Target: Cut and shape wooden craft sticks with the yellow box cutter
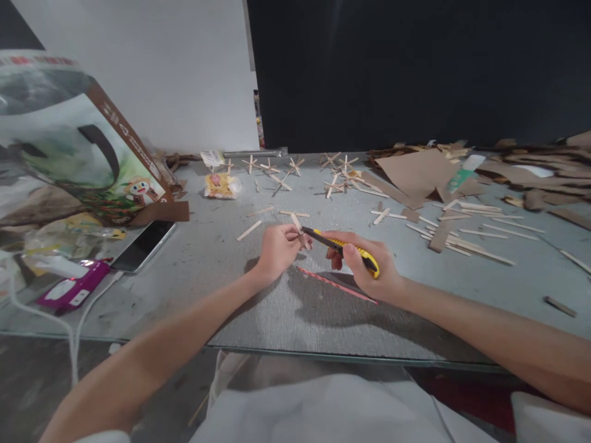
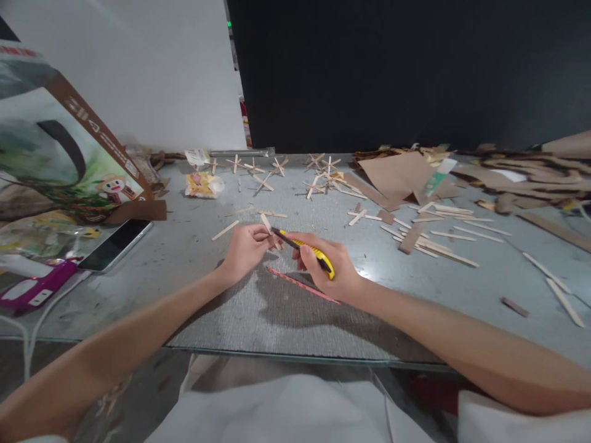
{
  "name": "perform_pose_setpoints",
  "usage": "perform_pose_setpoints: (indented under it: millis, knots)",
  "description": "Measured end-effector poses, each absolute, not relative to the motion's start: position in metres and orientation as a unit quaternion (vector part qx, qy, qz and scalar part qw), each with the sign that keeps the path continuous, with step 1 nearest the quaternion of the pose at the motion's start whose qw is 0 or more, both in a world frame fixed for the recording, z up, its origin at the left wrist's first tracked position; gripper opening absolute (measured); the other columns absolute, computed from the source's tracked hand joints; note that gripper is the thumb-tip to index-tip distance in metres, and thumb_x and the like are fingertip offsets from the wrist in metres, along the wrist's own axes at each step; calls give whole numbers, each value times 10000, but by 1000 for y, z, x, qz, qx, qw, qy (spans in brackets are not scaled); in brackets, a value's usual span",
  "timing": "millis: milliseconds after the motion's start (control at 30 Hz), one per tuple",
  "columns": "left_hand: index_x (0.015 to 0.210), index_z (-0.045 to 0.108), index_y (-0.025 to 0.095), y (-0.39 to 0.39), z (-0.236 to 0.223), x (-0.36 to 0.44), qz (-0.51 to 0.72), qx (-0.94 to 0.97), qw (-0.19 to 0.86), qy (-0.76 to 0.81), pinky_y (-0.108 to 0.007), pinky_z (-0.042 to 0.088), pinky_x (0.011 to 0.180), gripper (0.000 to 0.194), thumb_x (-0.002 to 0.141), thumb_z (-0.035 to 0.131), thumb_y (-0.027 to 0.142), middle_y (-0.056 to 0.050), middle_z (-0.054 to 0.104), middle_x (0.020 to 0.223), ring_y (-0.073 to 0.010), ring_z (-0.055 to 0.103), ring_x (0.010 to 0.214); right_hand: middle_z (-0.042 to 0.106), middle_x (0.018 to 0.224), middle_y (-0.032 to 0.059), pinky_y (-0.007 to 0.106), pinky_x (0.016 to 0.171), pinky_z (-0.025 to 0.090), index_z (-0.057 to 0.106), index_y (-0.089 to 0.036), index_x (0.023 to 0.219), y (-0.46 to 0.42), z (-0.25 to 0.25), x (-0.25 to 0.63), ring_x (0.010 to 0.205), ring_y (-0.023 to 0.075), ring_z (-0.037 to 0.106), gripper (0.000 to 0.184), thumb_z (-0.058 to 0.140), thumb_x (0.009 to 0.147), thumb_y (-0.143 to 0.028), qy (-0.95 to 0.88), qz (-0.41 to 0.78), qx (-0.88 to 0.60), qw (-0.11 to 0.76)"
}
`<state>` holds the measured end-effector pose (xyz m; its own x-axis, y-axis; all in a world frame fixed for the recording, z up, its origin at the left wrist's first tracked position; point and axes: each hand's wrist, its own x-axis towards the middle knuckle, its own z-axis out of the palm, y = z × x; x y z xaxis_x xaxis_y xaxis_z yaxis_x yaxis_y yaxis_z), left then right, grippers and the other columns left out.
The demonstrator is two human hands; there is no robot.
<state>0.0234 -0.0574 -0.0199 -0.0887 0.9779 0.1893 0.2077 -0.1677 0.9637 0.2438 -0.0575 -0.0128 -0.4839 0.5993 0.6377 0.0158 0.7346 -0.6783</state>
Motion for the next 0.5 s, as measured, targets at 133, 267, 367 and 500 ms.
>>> perform_pose_setpoints:
  millis: [133,267,367,500]
  knots:
    - [673,685,176,-58,-18,23,510,563,371,534,-280,540,643,270,836,822,343,-90,781,732,-171,717,669,717,817,41,317,614,562,756,-212,1246,-57,-12,241,623,151,661,447,473,1122,-536,-748,402,-217,481]
    - [662,666,183,-59,-16,23,513,557,392,523,-287,555,655,361,816,859,447,-83,775,712,-166,706,655,721,789,41,329,582,550,780,-210,1145,-55,-9,236,599,163,650,492,526,1076,-626,-674,498,-230,495]
    - [672,668,184,-59,-16,23,517,551,405,515,-292,563,661,383,786,885,480,-83,774,709,-167,705,652,723,745,39,326,544,537,786,-206,1077,-52,-8,233,566,166,638,510,604,1016,-678,-627,542,-239,506]
    - [668,668,187,-57,-18,20,514,553,416,507,-303,570,669,389,770,896,485,-93,789,745,-172,704,653,731,723,49,327,521,530,788,-195,1024,-45,-10,230,552,171,633,524,658,969,-700,-584,580,-244,512]
